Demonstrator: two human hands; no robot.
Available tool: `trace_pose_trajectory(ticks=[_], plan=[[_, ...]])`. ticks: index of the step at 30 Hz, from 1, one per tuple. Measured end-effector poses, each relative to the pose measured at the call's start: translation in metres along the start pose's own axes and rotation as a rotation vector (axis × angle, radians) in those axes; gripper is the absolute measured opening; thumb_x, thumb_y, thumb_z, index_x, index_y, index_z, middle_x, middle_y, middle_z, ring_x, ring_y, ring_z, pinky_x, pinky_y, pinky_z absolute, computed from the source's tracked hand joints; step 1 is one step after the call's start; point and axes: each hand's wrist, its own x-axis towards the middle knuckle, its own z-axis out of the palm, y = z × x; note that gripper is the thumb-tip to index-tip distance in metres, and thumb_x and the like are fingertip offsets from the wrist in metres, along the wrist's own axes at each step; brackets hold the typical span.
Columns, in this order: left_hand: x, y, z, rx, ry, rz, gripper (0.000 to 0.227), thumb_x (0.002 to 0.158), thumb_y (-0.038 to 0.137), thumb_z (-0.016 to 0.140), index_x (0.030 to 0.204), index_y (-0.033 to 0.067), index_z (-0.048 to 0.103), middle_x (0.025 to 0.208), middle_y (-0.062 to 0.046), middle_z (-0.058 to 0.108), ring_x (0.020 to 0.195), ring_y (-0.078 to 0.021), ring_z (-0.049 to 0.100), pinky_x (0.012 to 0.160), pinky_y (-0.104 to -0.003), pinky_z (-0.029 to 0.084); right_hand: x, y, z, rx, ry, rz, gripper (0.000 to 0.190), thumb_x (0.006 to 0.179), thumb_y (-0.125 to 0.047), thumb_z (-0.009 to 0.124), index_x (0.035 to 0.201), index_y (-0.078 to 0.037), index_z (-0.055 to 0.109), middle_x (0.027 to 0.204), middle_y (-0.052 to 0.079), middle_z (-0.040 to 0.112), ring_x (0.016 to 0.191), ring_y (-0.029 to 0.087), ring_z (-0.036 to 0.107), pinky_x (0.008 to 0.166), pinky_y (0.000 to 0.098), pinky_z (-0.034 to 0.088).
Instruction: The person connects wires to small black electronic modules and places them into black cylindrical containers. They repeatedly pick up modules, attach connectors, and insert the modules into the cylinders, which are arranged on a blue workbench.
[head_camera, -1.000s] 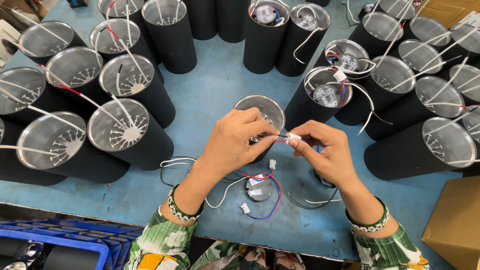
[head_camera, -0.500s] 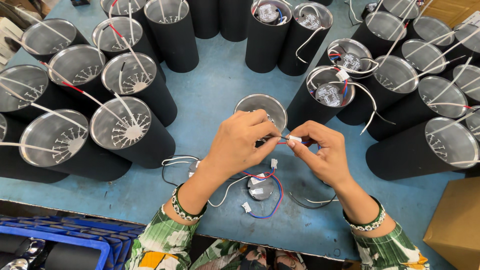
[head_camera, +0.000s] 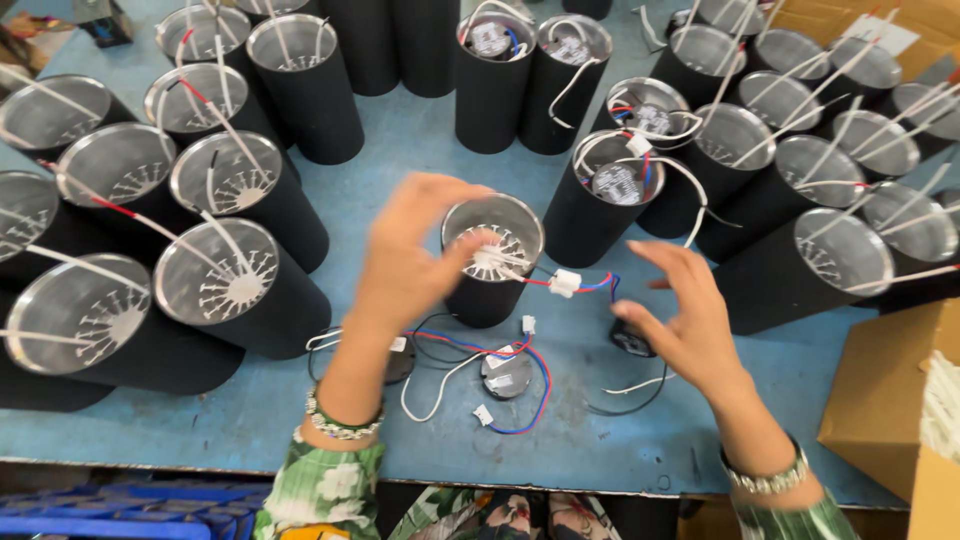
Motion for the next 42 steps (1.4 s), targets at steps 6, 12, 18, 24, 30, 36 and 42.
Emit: trace_pose_trajectory(ticks=[6, 12, 18, 24, 30, 36, 42], plan=[[-0.023, -0.045, 0.006, -0.091, 0.253, -0.233, 0.012, 0.099, 0.011, 0.073, 0.109, 0.003, 0.072, 0.106, -0.008, 0.07, 0.099, -0.0175, 0.074, 0.09, -0.029, 0.058, -0.105, 0.034, 0.025, -0.187, -0.103, 0.362, 0.071, 0.08, -0.011, 0.082, 0.145, -0.009, 0.054, 0.128, 0.013, 0.064, 0.11, 0.029, 0.065, 0.093, 0.0405, 0.055], [-0.038, -0.082, 0.015, -0.337, 0.294, -0.451, 0.017, 0.1, 0.015, 0.07, 0.113, 0.004, 0.071, 0.099, -0.006, 0.074, 0.089, -0.0114, 0.073, 0.079, -0.025, 0.057, -0.017, 0.003, -0.007, 0.12, 0.16, 0.108, 0.067, 0.09, -0.007, 0.077, 0.148, -0.005, 0.043, 0.139, 0.015, 0.058, 0.121, 0.025, 0.065, 0.1, 0.0357, 0.054], [-0.042, -0.096, 0.009, -0.263, 0.321, -0.472, 0.018, 0.1, 0.017, 0.068, 0.112, 0.0039, 0.071, 0.093, -0.004, 0.074, 0.084, -0.0106, 0.072, 0.074, -0.024, 0.057, 0.114, -0.082, 0.002, -0.102, -0.356, -0.201, 0.062, 0.085, -0.006, 0.083, 0.141, -0.005, 0.056, 0.116, 0.015, 0.064, 0.1, 0.027, 0.065, 0.08, 0.0376, 0.055], [-0.044, -0.102, 0.004, -0.239, 0.345, -0.467, 0.017, 0.1, 0.017, 0.068, 0.111, 0.0042, 0.071, 0.091, -0.004, 0.074, 0.082, -0.01, 0.072, 0.07, -0.024, 0.055, 0.129, -0.098, -0.039, 0.068, 0.121, -0.243, 0.027, 0.097, 0.0, 0.066, 0.124, 0.003, 0.062, 0.114, 0.015, 0.068, 0.097, 0.021, 0.068, 0.083, 0.0325, 0.056], [-0.054, -0.117, 0.033, -0.265, 0.135, -0.517, 0.019, 0.097, 0.021, 0.068, 0.106, 0.0048, 0.072, 0.085, -0.007, 0.075, 0.072, -0.0132, 0.07, 0.068, -0.026, 0.056, -0.02, -0.104, 0.046, 0.39, -0.196, -0.456, 0.023, 0.091, -0.014, 0.064, 0.074, -0.023, 0.077, 0.073, -0.005, 0.076, 0.062, 0.014, 0.072, 0.058, 0.0308, 0.057], [-0.079, -0.155, 0.043, 0.116, -0.322, -0.516, 0.025, 0.094, 0.024, 0.059, 0.108, 0.0076, 0.07, 0.094, -0.017, 0.074, 0.086, -0.0357, 0.071, 0.074, -0.043, 0.054, -0.162, -0.107, 0.162, 0.289, -1.265, -0.06, 0.022, 0.106, -0.023, 0.053, 0.111, -0.005, 0.065, 0.095, 0.021, 0.067, 0.09, 0.041, 0.07, 0.084, 0.0498, 0.055], [-0.076, -0.151, 0.042, 0.196, -0.377, -0.59, 0.022, 0.095, 0.023, 0.057, 0.105, 0.006, 0.067, 0.094, -0.02, 0.071, 0.09, -0.0419, 0.067, 0.076, -0.047, 0.052, -0.175, -0.092, 0.163, 0.321, -1.055, -0.255, 0.029, 0.096, -0.015, 0.061, 0.122, -0.003, 0.065, 0.111, 0.02, 0.068, 0.106, 0.039, 0.068, 0.089, 0.0474, 0.055]])
